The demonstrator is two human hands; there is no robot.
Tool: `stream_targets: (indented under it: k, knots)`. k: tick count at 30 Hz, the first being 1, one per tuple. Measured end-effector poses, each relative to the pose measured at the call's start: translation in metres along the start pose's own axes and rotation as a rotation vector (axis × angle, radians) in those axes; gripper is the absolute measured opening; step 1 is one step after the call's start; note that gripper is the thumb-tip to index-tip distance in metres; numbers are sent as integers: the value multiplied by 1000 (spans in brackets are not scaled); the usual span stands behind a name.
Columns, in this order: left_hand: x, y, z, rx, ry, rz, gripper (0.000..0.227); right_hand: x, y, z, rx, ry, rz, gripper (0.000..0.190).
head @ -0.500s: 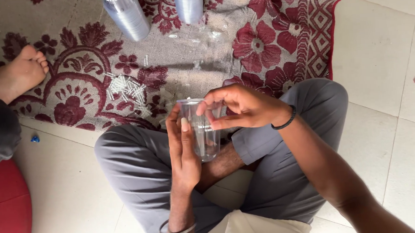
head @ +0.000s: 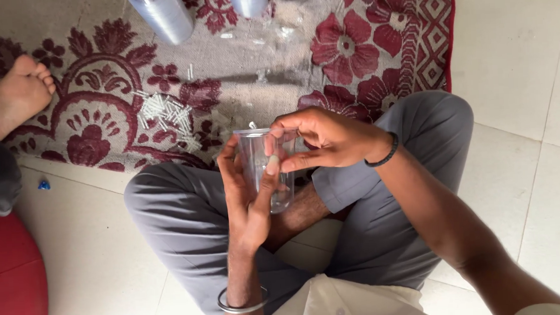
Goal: Peeling labels from a sheet and applying them precisely to clear plastic cups while sitting on the floor.
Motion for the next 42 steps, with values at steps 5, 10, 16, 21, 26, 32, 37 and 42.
stream_targets:
  k: [5, 10, 16, 21, 26, 32, 37, 42]
  knots:
    - [6, 0, -3, 0, -58, -102, 63, 15, -3, -3, 64, 115, -74, 38]
    - [2, -2, -1, 23, -14, -10, 61, 17, 1, 0, 39, 185, -232, 30]
    - [0, -2, 0, 51, -5, -8, 59, 5, -2, -1, 72, 24, 79, 31]
    - [-1, -1, 2, 24, -14, -23, 63, 24, -1, 2, 70, 199, -198, 35]
    - [0, -2, 0, 47, 111, 63, 67, 10, -1, 5, 75, 188, -75, 30]
    - [11, -8, -2, 65, 106, 63, 63, 11, -3, 2, 147, 179, -124, 32]
    - [16, -9, -4, 55, 13, 66, 60, 11, -3, 3, 152, 156, -131, 33]
    - [18, -10, -12, -47, -61, 71, 61, 28, -7, -9, 34, 91, -267, 50]
Point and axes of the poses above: each hand's wrist, its own y-axis towards the middle knuckle, its own z-axis out of the palm, x = y × z, the point moved 6 cm from there along y, towards the middle knuckle, and after that the axes turned 1 degree about -x, right-handed, at the moved point
